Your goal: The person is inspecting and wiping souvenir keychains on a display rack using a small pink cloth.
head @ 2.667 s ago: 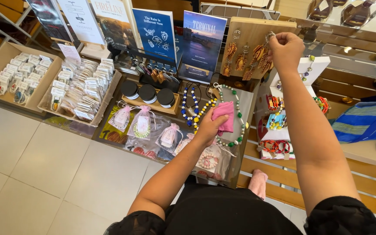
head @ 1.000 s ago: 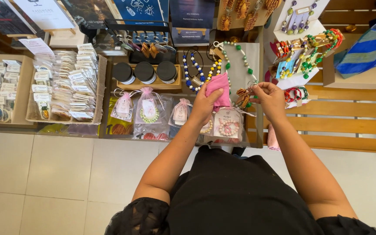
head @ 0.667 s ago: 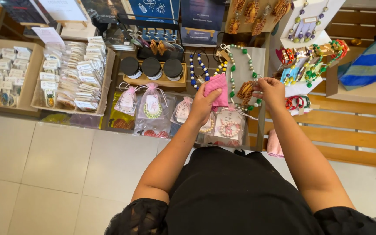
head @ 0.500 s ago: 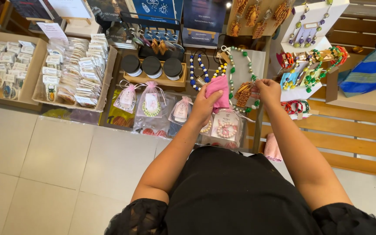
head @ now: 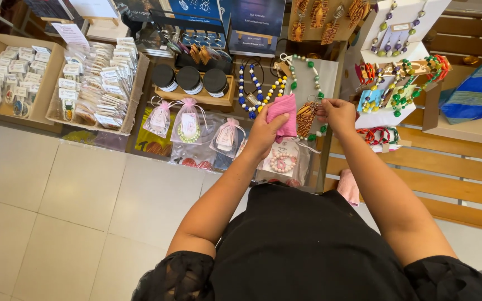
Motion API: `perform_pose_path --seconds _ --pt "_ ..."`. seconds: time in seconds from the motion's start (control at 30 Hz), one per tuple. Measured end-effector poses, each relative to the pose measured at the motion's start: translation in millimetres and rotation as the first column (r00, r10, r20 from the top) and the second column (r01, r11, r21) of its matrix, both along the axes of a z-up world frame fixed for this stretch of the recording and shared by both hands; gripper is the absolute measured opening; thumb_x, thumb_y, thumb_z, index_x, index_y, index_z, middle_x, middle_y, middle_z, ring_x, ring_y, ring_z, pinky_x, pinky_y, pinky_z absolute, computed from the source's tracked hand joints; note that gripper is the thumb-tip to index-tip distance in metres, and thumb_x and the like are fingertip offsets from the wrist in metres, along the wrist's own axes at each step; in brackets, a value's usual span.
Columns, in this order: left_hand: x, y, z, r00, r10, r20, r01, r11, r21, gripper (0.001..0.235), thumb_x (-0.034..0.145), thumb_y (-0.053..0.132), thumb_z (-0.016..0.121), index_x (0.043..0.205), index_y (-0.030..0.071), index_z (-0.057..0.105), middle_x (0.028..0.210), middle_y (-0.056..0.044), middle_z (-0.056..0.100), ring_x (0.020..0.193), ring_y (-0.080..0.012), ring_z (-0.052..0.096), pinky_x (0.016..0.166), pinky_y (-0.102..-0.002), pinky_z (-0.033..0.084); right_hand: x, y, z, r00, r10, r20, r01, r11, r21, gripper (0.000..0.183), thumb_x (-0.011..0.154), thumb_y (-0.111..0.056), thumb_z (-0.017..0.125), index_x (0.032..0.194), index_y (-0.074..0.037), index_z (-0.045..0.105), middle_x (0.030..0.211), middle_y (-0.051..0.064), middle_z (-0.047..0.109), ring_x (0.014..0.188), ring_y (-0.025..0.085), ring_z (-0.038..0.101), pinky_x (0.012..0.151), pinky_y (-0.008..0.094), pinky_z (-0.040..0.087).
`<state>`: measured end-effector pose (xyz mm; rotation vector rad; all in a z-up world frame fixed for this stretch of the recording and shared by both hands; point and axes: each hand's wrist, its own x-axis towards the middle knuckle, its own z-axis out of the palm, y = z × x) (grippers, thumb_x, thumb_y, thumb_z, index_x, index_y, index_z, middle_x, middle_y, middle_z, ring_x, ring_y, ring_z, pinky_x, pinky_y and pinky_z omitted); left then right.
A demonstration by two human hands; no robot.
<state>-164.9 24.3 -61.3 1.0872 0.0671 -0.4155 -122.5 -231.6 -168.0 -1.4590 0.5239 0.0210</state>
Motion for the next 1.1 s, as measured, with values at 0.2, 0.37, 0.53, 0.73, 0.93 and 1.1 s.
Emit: perform_pose_path --seconds 0.2,0.37,0.53,0.73,0.93,1.1 --pt "-0.1 -1.7 -2.6 1.0 0.017 0.017 -0.017 1.0 -0.008 0.052 0.092 0.015 0.073 0.139 0.005 0.053 0.104 -0.004 0.067 0.077 -0.0084 0.063 0.051 -0.024 0.045 -6.5 5.1 20.8 0.997 0.009 0.077 0.007 0.977 -0.212 0.017 0.1 -0.011 0.069 0.105 0.006 0.069 0.091 0.012 0.075 0.074 0.015 0.074 0.058 0.027 0.062" --pt "0.2 -4.2 -7.1 1.0 0.026 0.016 -0.026 0.999 -0.027 0.054 0.092 0.014 0.074 0.14 0.004 0.052 0.109 -0.005 0.067 0.084 -0.0093 0.065 0.058 -0.024 0.05 -9.0 5.0 23.3 0.993 0.037 0.116 -0.005 0.965 -0.261 0.016 0.101 -0.011 0.068 0.105 0.005 0.069 0.092 0.01 0.075 0.075 0.014 0.074 0.06 0.026 0.061" --pt "0.4 -5.5 -4.0 1.0 0.022 0.003 -0.022 1.0 -0.004 0.055 0.091 0.015 0.074 0.141 0.005 0.051 0.109 -0.005 0.067 0.086 -0.01 0.066 0.06 -0.025 0.053 -9.4 7.5 22.1 0.984 0.065 0.168 -0.033 0.982 -0.185 0.016 0.104 -0.011 0.062 0.107 0.005 0.062 0.097 0.008 0.074 0.08 0.013 0.075 0.064 0.026 0.064" --pt "3.9 -6.7 -14.2 1.0 0.018 0.01 -0.017 0.998 -0.059 0.056 0.093 0.013 0.075 0.143 0.004 0.05 0.113 -0.005 0.068 0.091 -0.0091 0.069 0.07 -0.024 0.057 -3.8 6.0 14.0 0.986 0.055 0.155 -0.032 0.988 -0.149 0.017 0.104 -0.012 0.064 0.108 0.004 0.063 0.095 0.009 0.071 0.08 0.013 0.074 0.067 0.026 0.063" --pt "3.1 -4.8 -13.1 1.0 0.017 0.006 -0.017 1.0 -0.015 0.056 0.092 0.015 0.074 0.142 0.003 0.051 0.105 -0.005 0.067 0.077 -0.0089 0.064 0.052 -0.025 0.047 -5.3 15.4 30.2 0.991 0.082 0.108 -0.047 0.955 -0.293 0.017 0.103 -0.017 0.069 0.107 -0.001 0.068 0.088 0.004 0.069 0.073 0.008 0.064 0.062 0.025 0.056" --pt "1.9 -1.8 -4.6 1.0 0.024 -0.017 -0.024 1.0 0.003 0.059 0.091 0.016 0.074 0.143 0.006 0.049 0.104 -0.005 0.067 0.074 -0.0085 0.063 0.049 -0.024 0.045 1.0 11.4 13.0 0.979 0.116 0.167 -0.079 0.974 -0.214 0.014 0.106 -0.016 0.067 0.108 -0.002 0.067 0.094 0.004 0.069 0.079 0.01 0.061 0.071 0.025 0.054"
